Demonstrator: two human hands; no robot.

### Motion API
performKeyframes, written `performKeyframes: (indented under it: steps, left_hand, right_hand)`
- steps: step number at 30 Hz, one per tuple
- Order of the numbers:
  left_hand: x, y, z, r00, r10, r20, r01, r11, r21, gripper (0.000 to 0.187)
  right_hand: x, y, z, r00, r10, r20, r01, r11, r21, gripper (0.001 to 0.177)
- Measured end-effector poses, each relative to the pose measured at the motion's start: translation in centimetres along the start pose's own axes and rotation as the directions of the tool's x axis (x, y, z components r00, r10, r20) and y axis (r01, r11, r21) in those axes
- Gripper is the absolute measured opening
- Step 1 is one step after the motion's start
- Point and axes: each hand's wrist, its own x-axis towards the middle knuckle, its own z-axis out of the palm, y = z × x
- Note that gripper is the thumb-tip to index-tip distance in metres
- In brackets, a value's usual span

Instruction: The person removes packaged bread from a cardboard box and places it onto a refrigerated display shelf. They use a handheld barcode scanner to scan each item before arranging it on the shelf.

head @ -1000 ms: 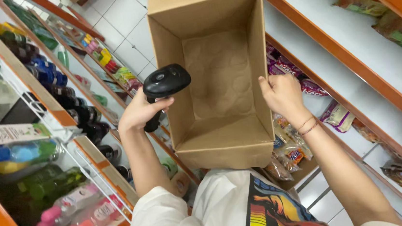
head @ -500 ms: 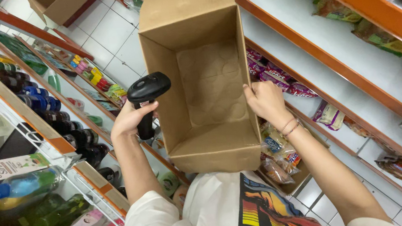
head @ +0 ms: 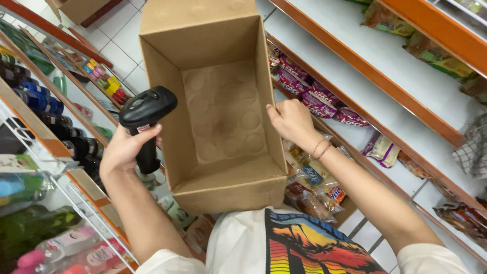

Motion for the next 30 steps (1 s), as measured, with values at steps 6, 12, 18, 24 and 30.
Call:
performKeyframes:
  steps: [6, 12, 18, 24, 30]
  left_hand:
    - [-3.1, 0.9, 2.2, 0.997, 0.083, -0.004, -0.082, 0.996, 0.045, 0.033]
    - [-2.6, 1.1, 3.5, 0.997, 0.045, 0.054, -0.049, 0.997, 0.064, 0.044]
    - [4.4, 0.9, 1.7, 0.988, 0.023, 0.156, -0.037, 0.995, 0.089, 0.038]
    - [13.7, 2.1, -2.1, 0.981, -0.022, 0.195, 0.002, 0.995, 0.101, 0.039]
    - [22.5, 2.7, -6.0, 0.976, -0.028, 0.217, 0.020, 0.999, 0.041, 0.041]
  right_hand:
    - [-1.8, 1.0, -1.4, 1.000, -0.031, -0.002, 0.031, 0.999, 0.017, 0.052]
    - [-2.1, 1.4, -1.8, 0.997, 0.072, 0.014, -0.072, 0.997, 0.039, 0.054]
    - [0.8, 1.3, -0.3, 0.990, 0.139, 0.000, -0.139, 0.990, 0.007, 0.053]
    - [7.0, 0.0, 3.2, 0.983, 0.178, -0.045, -0.180, 0.983, -0.028, 0.050]
    - [13.4, -1.2, 7.7, 0.978, 0.193, -0.084, -0.198, 0.978, -0.059, 0.052]
